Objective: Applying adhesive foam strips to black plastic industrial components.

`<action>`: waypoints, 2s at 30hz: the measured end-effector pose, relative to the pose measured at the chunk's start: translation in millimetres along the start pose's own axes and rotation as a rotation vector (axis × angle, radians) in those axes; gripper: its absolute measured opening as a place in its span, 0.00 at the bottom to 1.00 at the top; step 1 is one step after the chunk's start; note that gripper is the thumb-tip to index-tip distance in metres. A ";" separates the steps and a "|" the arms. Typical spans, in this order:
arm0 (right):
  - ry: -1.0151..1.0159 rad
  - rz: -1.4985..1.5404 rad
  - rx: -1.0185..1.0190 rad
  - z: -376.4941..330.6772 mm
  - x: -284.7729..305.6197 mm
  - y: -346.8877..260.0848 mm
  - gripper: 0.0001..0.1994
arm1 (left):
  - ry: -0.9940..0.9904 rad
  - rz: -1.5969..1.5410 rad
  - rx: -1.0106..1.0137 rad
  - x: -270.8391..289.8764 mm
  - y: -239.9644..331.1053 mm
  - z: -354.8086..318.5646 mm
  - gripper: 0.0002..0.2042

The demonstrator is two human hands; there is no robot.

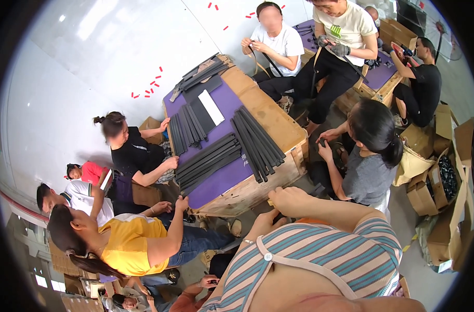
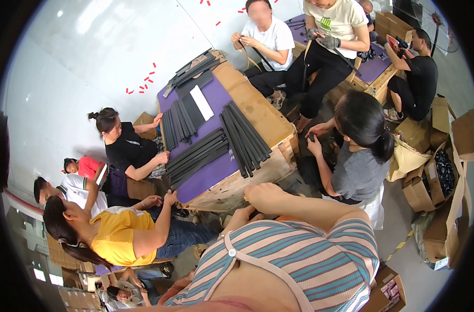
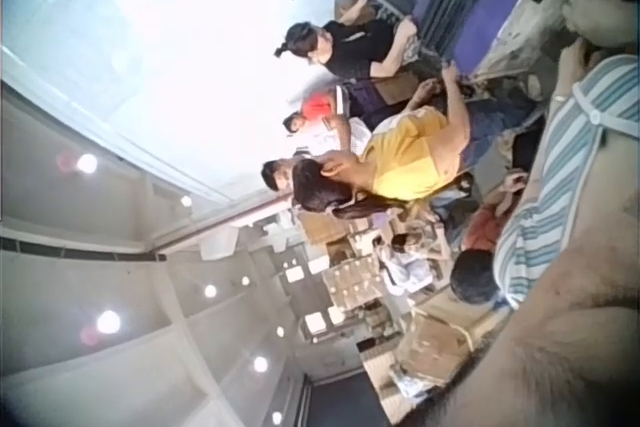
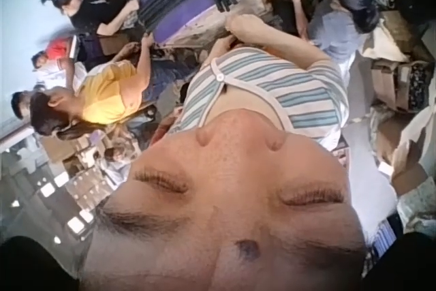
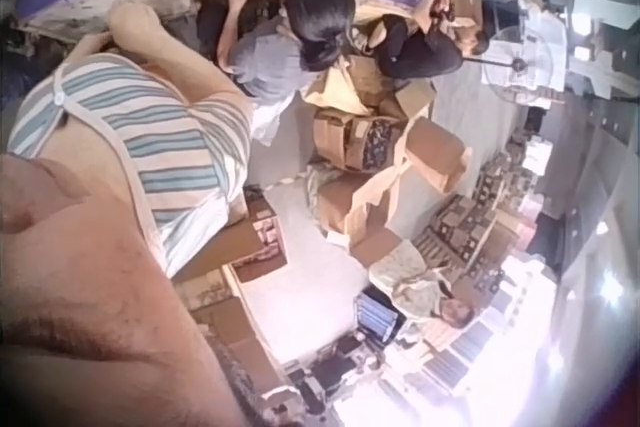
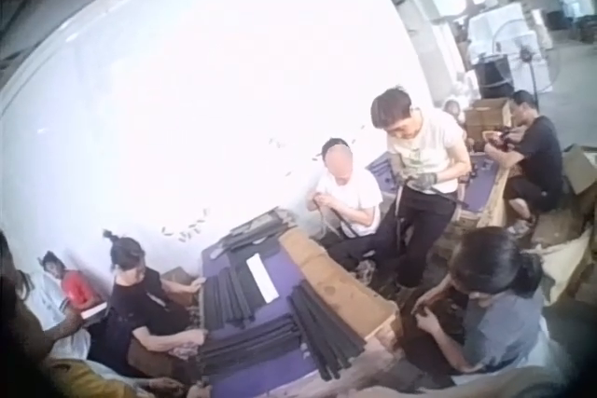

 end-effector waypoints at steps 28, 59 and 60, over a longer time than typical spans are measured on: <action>0.369 0.450 0.559 -6.6 33.2 -26.4 0.11 | 0.712 -0.530 -0.062 49.1 17.5 -58.4 0.07; 0.335 0.483 0.390 -27.6 27.7 -25.3 0.09 | 0.482 -0.556 -0.180 48.0 29.3 -32.7 0.04; 0.312 0.481 0.369 -27.0 26.6 -24.8 0.09 | 0.502 -0.548 -0.184 48.0 28.9 -33.0 0.04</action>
Point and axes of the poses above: each hand's wrist, its own z-axis towards the middle knuckle, its own x-axis out of the back of the hand, y = z × x, the point moved 2 cm from there along z, towards the middle knuckle, and after that the axes turned 8 degrees about -y, right-handed, at the moved point
